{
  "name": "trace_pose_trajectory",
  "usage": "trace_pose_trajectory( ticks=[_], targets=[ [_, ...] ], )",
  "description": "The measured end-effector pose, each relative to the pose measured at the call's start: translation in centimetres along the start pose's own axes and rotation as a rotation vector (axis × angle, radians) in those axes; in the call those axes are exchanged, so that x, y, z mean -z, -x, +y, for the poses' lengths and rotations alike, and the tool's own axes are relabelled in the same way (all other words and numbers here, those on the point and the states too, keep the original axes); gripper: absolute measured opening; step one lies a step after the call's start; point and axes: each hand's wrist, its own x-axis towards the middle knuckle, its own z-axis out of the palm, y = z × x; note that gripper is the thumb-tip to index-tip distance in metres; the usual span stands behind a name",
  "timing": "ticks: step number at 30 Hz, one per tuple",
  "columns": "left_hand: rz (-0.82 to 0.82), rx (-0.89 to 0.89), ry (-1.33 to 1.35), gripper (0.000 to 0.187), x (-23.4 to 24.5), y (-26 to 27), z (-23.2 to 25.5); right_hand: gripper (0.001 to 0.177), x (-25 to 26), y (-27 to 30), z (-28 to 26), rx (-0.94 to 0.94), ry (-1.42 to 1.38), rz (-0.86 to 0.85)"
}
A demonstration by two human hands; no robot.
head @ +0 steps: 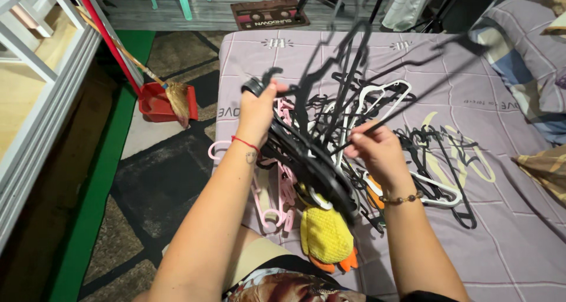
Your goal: The person sits on a bed and sorts a large pile of mixed plastic hangers. They pick up hangers from the pile, separate them by color, and stack them into neat bundles in their hands.
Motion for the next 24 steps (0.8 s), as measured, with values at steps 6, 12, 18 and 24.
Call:
trace_pose_trajectory(
  ticks=[6,12,18,24],
  targets=[
    [0.042,-0.084,-0.322,0.025,-0.3,0.8,1.4,0.042,1.0,-2.4,-0.9,-0.13,0.496,0.398],
    [-0.021,-0.174,-0.435,0.024,-0.7,1.4,1.9,0.051,-0.5,-6.9,-3.4,0.805,1.43,0.463],
    [0.006,-0.133,-0.45,0.024,0.5,1.7,3.0,0.036,-3.5,-14.0,-3.3,0.547,1.251,0.11],
    [0.012,-0.122,-0.419,0.025,1.6,1.7,2.8,0.028,-3.4,-17.6,-2.7,0.499,1.296,0.114]
  ],
)
